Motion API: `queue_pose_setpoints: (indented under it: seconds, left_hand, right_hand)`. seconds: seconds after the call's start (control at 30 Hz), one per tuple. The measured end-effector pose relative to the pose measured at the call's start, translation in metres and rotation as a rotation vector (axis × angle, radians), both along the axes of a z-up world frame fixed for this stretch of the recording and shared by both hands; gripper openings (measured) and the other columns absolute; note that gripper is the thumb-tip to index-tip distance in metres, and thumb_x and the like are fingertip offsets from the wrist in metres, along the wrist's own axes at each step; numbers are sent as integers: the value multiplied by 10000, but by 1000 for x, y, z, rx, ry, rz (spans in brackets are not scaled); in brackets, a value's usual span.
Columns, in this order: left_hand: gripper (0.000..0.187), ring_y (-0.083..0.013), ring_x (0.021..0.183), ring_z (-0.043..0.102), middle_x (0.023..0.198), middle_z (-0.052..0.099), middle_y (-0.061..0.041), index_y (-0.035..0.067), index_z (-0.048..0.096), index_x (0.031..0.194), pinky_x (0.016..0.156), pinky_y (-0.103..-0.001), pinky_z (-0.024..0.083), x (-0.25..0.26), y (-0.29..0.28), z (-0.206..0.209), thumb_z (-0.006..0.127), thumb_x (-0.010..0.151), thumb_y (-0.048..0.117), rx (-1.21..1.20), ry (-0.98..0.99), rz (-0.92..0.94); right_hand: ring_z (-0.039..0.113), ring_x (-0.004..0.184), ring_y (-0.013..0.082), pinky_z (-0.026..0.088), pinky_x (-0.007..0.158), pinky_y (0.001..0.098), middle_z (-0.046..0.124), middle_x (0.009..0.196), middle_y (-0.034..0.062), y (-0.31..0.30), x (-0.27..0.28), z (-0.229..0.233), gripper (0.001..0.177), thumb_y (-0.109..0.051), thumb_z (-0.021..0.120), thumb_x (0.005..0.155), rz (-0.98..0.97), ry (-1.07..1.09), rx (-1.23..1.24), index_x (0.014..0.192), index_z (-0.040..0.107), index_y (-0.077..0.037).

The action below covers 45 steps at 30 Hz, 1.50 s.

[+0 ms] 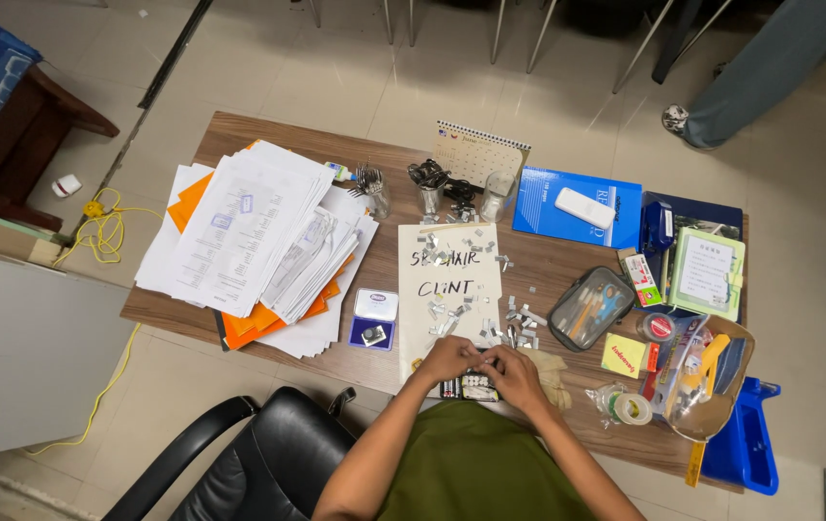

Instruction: The person sits at a desk and handles small electronic components, including batteries and circuit boards. They pick up and arrange these items on a piece of paper labeled 'SK CHAIR CLINT' and place them into a small black box.

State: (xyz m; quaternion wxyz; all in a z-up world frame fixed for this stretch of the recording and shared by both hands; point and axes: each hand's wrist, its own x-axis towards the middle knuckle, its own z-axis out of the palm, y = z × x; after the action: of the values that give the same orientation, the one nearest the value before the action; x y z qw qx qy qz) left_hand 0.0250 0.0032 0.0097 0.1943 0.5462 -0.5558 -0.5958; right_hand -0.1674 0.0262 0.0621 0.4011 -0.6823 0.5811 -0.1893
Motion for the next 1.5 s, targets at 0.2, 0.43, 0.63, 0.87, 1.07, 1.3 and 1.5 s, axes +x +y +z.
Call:
queue_pose_setpoints:
  seconds: [0.2, 0.43, 0.63, 0.87, 1.07, 1.3, 1.5]
  left_hand:
    - [175, -122, 756, 729, 835, 784, -81, 10, 764, 892, 699, -271, 571, -1, 2, 0, 768, 874, 184, 10, 32, -10]
    - [159, -124, 716, 708, 805, 765, -82, 13, 780, 914, 668, -272, 557, 1, 1, 1, 789, 853, 160, -69, -30, 21]
    - [145, -155, 726, 715, 865, 764, -108, -64, 723, 1018, 655, -275, 596, 8, -4, -5, 642, 925, 10, 165, 209, 102]
    - [188, -205, 942, 752, 1039, 744, -187, -108, 688, 1076, 841, -287, 631, 6, -5, 1, 575, 926, -90, 255, 385, 225]
    - [197, -241, 1031, 737, 1123, 721, -205, -103, 641, 1126, 917, -294, 623, -8, -1, 19, 560, 946, -98, 330, 572, 384]
    - [166, -217, 975, 720, 1115, 721, -201, -69, 633, 1141, 802, -323, 589, -20, 6, -2, 575, 998, -9, 467, 754, 508]
    - [221, -190, 975, 704, 1094, 722, -152, -54, 651, 1172, 855, -307, 616, -24, 10, -9, 558, 1031, 90, 501, 739, 482]
  right_hand:
    - [653, 695, 230, 519, 654, 366, 699, 828, 79, 2, -5, -9, 121, -139, 730, 846, 15, -47, -79, 945, 717, -70]
    - [683, 775, 296, 528, 677, 411, 712, 869, 84, 4, -4, 8, 99, -145, 714, 853, -1, 97, -123, 919, 703, -72]
    - [697, 851, 300, 545, 732, 434, 707, 908, 76, 4, -5, -2, 112, -76, 703, 835, 50, 172, -131, 944, 680, -81]
    - [671, 782, 258, 537, 706, 401, 698, 966, 52, 1, 2, 13, 222, -110, 787, 791, 6, 92, -54, 994, 699, -83]
    - [620, 690, 208, 519, 656, 353, 680, 918, 32, -3, 14, 37, 316, -189, 842, 758, -39, -17, -21, 1019, 700, -79]
    - [621, 693, 223, 515, 648, 372, 674, 893, 51, -5, 13, 32, 288, -193, 827, 781, -59, 32, -44, 1012, 702, -75]
    - [648, 695, 221, 528, 649, 370, 692, 850, 66, -4, 11, 17, 166, -166, 759, 845, -97, -35, -69, 966, 702, -68]
